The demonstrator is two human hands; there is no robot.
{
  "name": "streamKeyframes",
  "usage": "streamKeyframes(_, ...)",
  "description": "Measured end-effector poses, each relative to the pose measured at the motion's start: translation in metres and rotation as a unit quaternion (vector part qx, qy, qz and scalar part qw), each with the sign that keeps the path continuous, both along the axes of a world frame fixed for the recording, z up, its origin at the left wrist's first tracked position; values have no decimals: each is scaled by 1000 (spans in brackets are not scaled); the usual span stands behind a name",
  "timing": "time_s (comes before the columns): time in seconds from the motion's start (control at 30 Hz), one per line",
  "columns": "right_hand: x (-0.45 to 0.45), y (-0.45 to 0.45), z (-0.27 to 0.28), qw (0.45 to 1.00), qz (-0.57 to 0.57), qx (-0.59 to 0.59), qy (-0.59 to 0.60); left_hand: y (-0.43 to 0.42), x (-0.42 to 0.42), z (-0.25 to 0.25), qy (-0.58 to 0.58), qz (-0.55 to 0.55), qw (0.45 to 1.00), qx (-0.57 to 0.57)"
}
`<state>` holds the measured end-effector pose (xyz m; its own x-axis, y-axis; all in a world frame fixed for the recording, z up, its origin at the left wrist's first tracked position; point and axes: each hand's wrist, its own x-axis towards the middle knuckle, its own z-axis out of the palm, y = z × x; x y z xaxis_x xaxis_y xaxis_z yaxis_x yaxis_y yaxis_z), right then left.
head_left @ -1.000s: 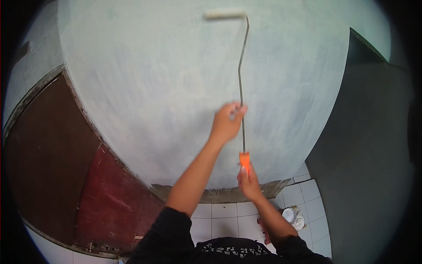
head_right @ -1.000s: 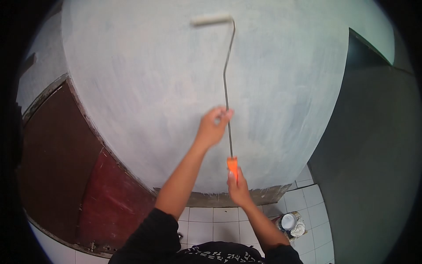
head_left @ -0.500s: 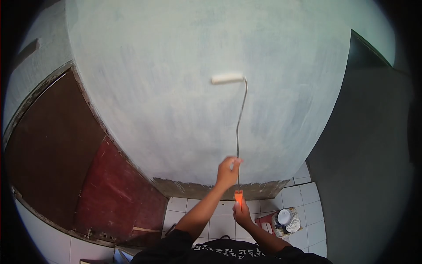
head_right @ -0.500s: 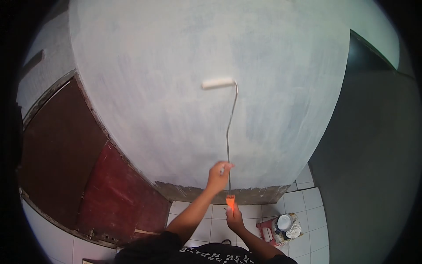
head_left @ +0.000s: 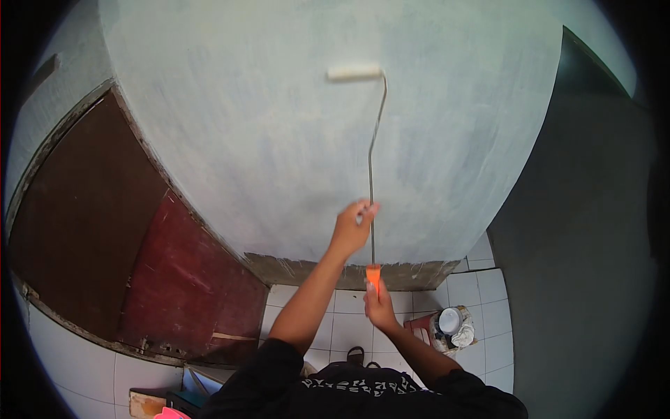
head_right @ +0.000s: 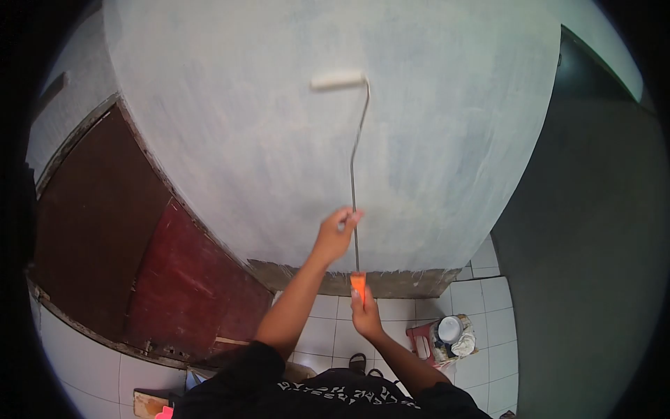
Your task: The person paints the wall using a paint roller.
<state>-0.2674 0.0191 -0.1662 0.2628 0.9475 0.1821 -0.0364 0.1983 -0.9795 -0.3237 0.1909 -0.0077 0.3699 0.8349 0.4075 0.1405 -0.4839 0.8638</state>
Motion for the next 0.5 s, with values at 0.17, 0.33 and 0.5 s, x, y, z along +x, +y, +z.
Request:
streamKeyframes(0.17,7,-91,-80,979,22,-197,54,-59,3,-143,72,9,993,-88)
streamKeyframes(0.33,8,-126,-116,979,-59,-196,23,-83,14,-177,-38,-86,971,-220)
streamKeyframes(0.5,-8,-84,-60,990,-64,-122,26,-57,3,-121,-32,-89,983,-155)
